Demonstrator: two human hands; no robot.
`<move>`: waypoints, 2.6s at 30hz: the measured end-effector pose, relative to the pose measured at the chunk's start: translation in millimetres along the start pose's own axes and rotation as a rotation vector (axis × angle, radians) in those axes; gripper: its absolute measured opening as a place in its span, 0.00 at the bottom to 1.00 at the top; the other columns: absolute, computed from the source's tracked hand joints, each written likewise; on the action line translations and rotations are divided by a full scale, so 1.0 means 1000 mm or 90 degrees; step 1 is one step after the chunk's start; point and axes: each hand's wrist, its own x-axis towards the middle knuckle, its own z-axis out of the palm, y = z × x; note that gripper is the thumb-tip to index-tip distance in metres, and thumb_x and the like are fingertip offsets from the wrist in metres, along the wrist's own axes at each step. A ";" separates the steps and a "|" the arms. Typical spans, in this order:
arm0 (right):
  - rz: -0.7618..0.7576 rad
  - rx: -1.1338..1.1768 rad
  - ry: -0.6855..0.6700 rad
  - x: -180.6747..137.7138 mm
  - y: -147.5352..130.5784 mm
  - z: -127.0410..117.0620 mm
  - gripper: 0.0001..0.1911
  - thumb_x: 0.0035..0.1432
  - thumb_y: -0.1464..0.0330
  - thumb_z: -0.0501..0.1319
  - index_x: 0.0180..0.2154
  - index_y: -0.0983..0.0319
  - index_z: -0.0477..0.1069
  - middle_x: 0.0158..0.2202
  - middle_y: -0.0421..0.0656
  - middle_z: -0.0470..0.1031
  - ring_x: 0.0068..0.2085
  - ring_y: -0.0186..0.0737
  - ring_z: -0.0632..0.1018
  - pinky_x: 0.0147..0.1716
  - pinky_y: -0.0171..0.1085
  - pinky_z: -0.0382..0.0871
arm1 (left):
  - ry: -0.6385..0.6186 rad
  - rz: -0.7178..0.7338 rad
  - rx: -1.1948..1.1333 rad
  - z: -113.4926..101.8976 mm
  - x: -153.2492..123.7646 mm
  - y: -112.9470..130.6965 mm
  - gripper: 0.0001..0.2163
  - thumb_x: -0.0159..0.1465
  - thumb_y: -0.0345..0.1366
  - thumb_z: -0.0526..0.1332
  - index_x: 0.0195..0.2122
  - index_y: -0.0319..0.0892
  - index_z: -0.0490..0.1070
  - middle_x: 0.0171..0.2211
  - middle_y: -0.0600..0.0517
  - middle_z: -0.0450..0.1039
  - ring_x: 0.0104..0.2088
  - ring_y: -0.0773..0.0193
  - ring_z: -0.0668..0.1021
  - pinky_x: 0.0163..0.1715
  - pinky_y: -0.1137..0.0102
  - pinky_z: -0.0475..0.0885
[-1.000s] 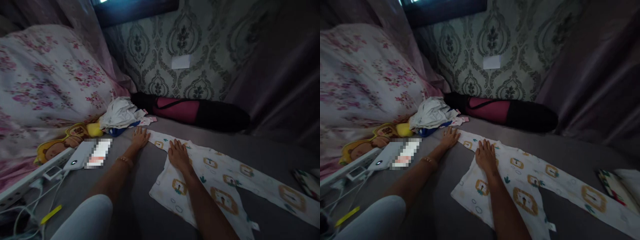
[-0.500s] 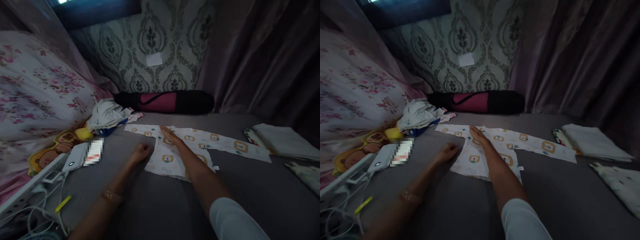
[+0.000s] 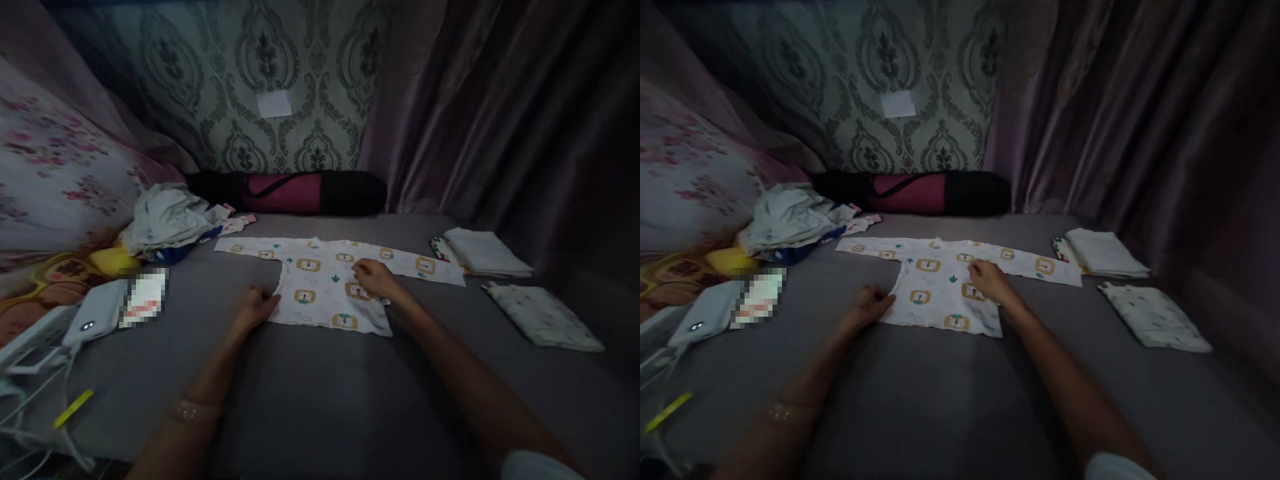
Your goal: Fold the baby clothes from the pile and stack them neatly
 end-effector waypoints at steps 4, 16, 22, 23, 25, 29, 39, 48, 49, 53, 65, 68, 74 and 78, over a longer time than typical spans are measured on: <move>0.143 -0.126 -0.001 -0.066 0.027 -0.019 0.17 0.61 0.61 0.51 0.27 0.62 0.71 0.25 0.42 0.73 0.26 0.35 0.70 0.24 0.33 0.52 | 0.001 0.019 -0.010 0.002 -0.005 -0.006 0.20 0.58 0.51 0.54 0.31 0.39 0.75 0.32 0.46 0.71 0.35 0.56 0.74 0.36 0.68 0.66; 0.174 -0.117 0.029 -0.126 0.021 0.006 0.13 0.59 0.59 0.54 0.29 0.59 0.68 0.29 0.43 0.75 0.30 0.39 0.74 0.29 0.34 0.58 | -0.034 0.053 -0.070 -0.011 -0.025 -0.005 0.17 0.54 0.51 0.56 0.24 0.42 0.69 0.26 0.50 0.69 0.33 0.57 0.72 0.31 0.68 0.64; 0.160 -0.057 0.054 -0.131 0.013 0.011 0.11 0.59 0.60 0.51 0.31 0.57 0.67 0.28 0.43 0.74 0.29 0.42 0.75 0.29 0.36 0.60 | -0.031 0.048 -0.209 -0.012 -0.031 0.000 0.15 0.58 0.48 0.54 0.37 0.42 0.67 0.23 0.57 0.65 0.26 0.63 0.71 0.26 0.71 0.63; 0.159 -0.044 0.063 -0.131 0.012 0.012 0.12 0.60 0.59 0.50 0.32 0.57 0.67 0.27 0.43 0.74 0.29 0.42 0.76 0.28 0.36 0.60 | -0.034 0.052 -0.222 -0.012 -0.032 0.000 0.18 0.59 0.49 0.54 0.43 0.42 0.67 0.22 0.57 0.64 0.25 0.63 0.71 0.26 0.71 0.63; 0.152 -0.016 0.075 -0.131 0.013 0.013 0.12 0.60 0.59 0.49 0.34 0.57 0.67 0.27 0.43 0.74 0.28 0.42 0.76 0.28 0.36 0.61 | -0.053 0.063 -0.238 -0.014 -0.033 -0.001 0.24 0.61 0.50 0.52 0.53 0.42 0.64 0.21 0.58 0.64 0.25 0.62 0.71 0.26 0.70 0.64; 0.126 0.029 0.050 -0.131 0.020 0.013 0.15 0.60 0.60 0.48 0.42 0.59 0.68 0.29 0.43 0.76 0.28 0.42 0.76 0.29 0.36 0.64 | -0.091 0.081 -0.236 -0.019 -0.035 -0.002 0.25 0.60 0.52 0.51 0.51 0.40 0.71 0.32 0.50 0.75 0.34 0.57 0.75 0.33 0.68 0.68; 0.143 0.049 -0.008 -0.131 0.024 0.011 0.19 0.59 0.64 0.50 0.46 0.58 0.75 0.41 0.47 0.79 0.40 0.45 0.79 0.41 0.39 0.68 | -0.113 0.074 -0.243 -0.009 -0.024 -0.023 0.27 0.57 0.54 0.55 0.49 0.40 0.74 0.39 0.47 0.78 0.39 0.54 0.77 0.37 0.66 0.71; 0.147 -0.007 -0.018 -0.133 0.023 0.007 0.18 0.60 0.64 0.50 0.46 0.55 0.74 0.38 0.44 0.80 0.36 0.42 0.79 0.36 0.35 0.66 | -0.132 0.069 -0.229 -0.007 -0.016 -0.034 0.25 0.56 0.55 0.56 0.47 0.43 0.75 0.41 0.49 0.79 0.41 0.52 0.78 0.38 0.66 0.71; 0.142 -0.013 -0.023 -0.133 0.022 0.006 0.17 0.60 0.65 0.50 0.46 0.56 0.74 0.37 0.44 0.80 0.36 0.42 0.79 0.36 0.35 0.66 | -0.131 0.074 -0.225 -0.007 -0.016 -0.034 0.26 0.56 0.55 0.56 0.48 0.43 0.75 0.40 0.49 0.79 0.40 0.53 0.78 0.37 0.66 0.71; 0.130 -0.049 -0.031 -0.134 0.012 0.001 0.16 0.61 0.66 0.50 0.46 0.57 0.72 0.35 0.44 0.79 0.35 0.40 0.78 0.34 0.33 0.63 | -0.118 0.106 -0.190 -0.006 -0.014 -0.034 0.26 0.56 0.55 0.55 0.47 0.42 0.75 0.33 0.49 0.77 0.33 0.55 0.78 0.32 0.67 0.71; 0.138 0.089 0.030 -0.105 0.047 -0.058 0.18 0.59 0.60 0.53 0.42 0.62 0.76 0.27 0.40 0.77 0.27 0.35 0.73 0.25 0.31 0.61 | -0.078 0.256 0.061 -0.002 0.032 -0.029 0.18 0.54 0.49 0.55 0.34 0.45 0.79 0.32 0.46 0.75 0.33 0.54 0.77 0.37 0.62 0.70; 0.287 -0.032 0.242 -0.087 0.082 -0.092 0.17 0.60 0.63 0.52 0.39 0.64 0.77 0.33 0.45 0.79 0.33 0.39 0.76 0.31 0.32 0.63 | -0.052 0.286 0.011 -0.005 0.044 0.000 0.19 0.54 0.50 0.54 0.35 0.44 0.78 0.33 0.46 0.76 0.35 0.54 0.77 0.39 0.63 0.70; 0.559 -0.188 0.291 -0.076 0.119 -0.113 0.19 0.62 0.67 0.49 0.47 0.66 0.74 0.46 0.57 0.76 0.48 0.48 0.76 0.42 0.38 0.66 | -0.068 0.396 -0.100 0.010 0.052 0.085 0.15 0.59 0.45 0.53 0.37 0.45 0.76 0.36 0.48 0.77 0.37 0.58 0.77 0.40 0.67 0.70; 0.600 -0.198 0.270 -0.069 0.124 -0.105 0.20 0.62 0.66 0.50 0.49 0.68 0.71 0.49 0.61 0.73 0.51 0.54 0.74 0.45 0.44 0.67 | -0.027 0.470 -0.169 0.032 0.056 0.141 0.11 0.61 0.39 0.55 0.39 0.43 0.74 0.39 0.47 0.76 0.43 0.58 0.76 0.45 0.67 0.69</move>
